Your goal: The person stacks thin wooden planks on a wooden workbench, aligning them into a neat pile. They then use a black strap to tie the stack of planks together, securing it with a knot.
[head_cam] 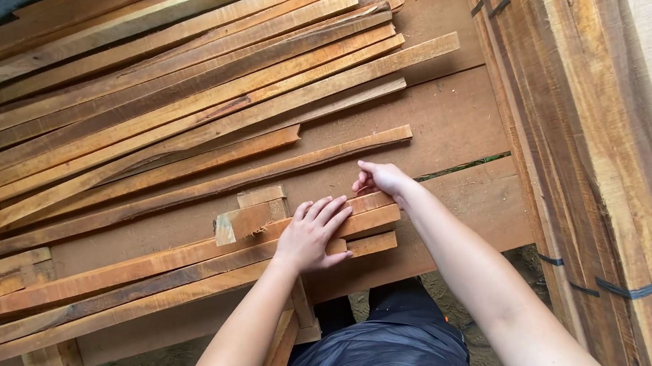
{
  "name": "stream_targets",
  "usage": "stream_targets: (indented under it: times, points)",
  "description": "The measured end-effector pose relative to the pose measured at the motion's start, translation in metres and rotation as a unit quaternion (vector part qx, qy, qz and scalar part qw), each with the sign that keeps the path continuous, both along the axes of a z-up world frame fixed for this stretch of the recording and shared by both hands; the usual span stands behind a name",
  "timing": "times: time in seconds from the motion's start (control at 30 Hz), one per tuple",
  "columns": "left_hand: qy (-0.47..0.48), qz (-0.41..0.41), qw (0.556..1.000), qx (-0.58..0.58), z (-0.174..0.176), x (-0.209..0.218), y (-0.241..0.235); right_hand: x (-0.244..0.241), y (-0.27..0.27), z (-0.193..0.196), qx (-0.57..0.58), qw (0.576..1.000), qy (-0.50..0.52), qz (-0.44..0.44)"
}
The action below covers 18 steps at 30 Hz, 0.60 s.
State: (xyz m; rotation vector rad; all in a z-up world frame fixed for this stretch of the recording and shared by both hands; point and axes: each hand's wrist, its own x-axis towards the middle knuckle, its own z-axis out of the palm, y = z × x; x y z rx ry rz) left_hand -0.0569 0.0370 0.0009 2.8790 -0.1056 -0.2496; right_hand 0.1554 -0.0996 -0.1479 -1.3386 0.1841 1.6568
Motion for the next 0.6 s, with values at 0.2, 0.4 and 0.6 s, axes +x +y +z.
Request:
stream_targets:
  times: [0.2, 0.4, 0.6]
  points:
    - [-0.006, 0.003, 1.0, -0.012, 0.002, 0.002, 0.0, 0.003, -0.003, -0.005, 0.039, 0.995, 0.071, -0.057]
    - [-0.023, 0.012, 1.0, -0.001, -0.002, -0.002, -0.003, -0.004, -0.006, -0.128, 0.107, 0.983, 0.083, -0.124]
    - [-0.042, 0.013, 0.999, -0.013, -0.007, -0.005, -0.003, -0.007, -0.005, -0.104, 0.116, 0.987, 0.041, -0.106]
